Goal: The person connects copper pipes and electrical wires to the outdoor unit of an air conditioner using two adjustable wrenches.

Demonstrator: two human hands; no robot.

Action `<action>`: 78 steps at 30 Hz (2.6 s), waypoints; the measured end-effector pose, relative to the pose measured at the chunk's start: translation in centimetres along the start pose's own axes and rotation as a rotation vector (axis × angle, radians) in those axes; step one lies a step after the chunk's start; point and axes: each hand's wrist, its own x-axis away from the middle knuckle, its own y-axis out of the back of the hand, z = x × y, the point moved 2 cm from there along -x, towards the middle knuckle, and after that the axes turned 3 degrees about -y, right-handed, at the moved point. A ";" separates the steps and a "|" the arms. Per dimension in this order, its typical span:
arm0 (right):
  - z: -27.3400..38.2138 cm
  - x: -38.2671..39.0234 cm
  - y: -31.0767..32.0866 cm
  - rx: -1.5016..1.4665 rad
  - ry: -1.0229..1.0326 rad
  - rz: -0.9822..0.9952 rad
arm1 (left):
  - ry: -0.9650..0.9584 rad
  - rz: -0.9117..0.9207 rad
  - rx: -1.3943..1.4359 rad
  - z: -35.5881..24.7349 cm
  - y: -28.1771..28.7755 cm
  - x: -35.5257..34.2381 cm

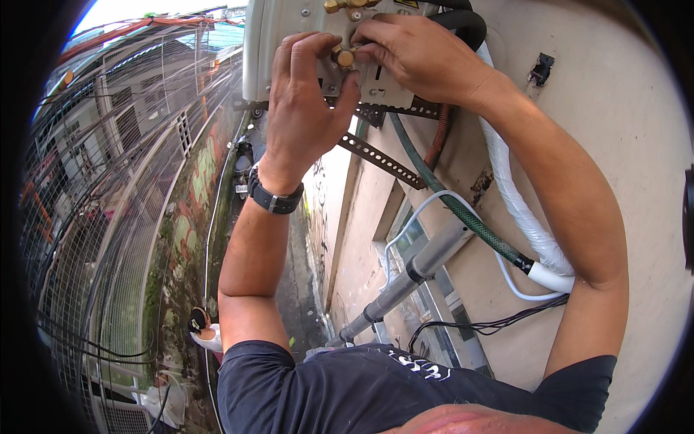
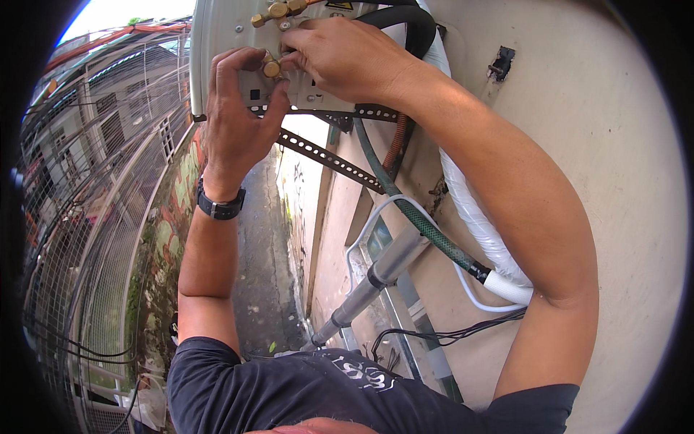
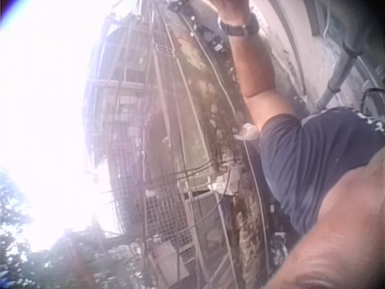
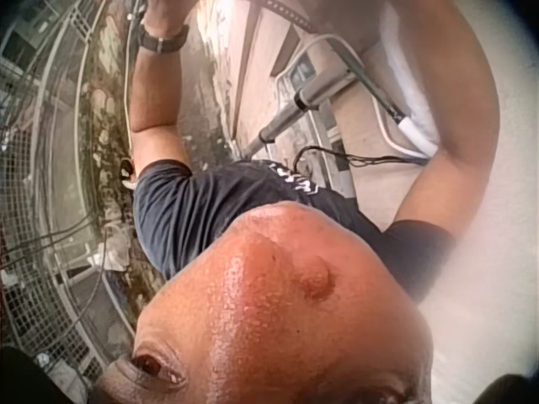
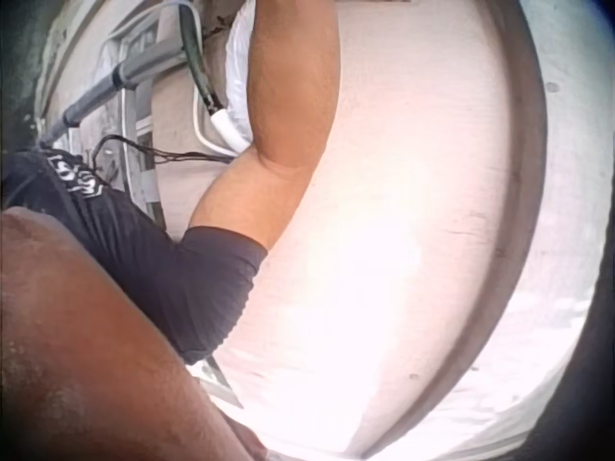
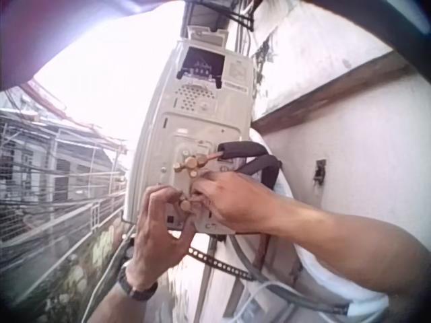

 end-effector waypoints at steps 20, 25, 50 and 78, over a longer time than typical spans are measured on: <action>0.5 0.8 0.0 0.151 -0.013 -0.237 | -0.034 -0.040 -0.112 0.1 -1.3 -0.5; 0.4 0.7 4.0 0.313 -0.062 -0.083 | -0.133 -0.109 -0.288 0.2 -1.7 -1.0; -1.8 0.8 1.9 0.422 0.054 -0.155 | -0.343 -0.064 -0.428 0.7 -1.8 -2.3; 0.3 0.2 -0.5 0.215 0.218 -0.299 | 0.211 -0.270 0.210 0.3 2.2 7.3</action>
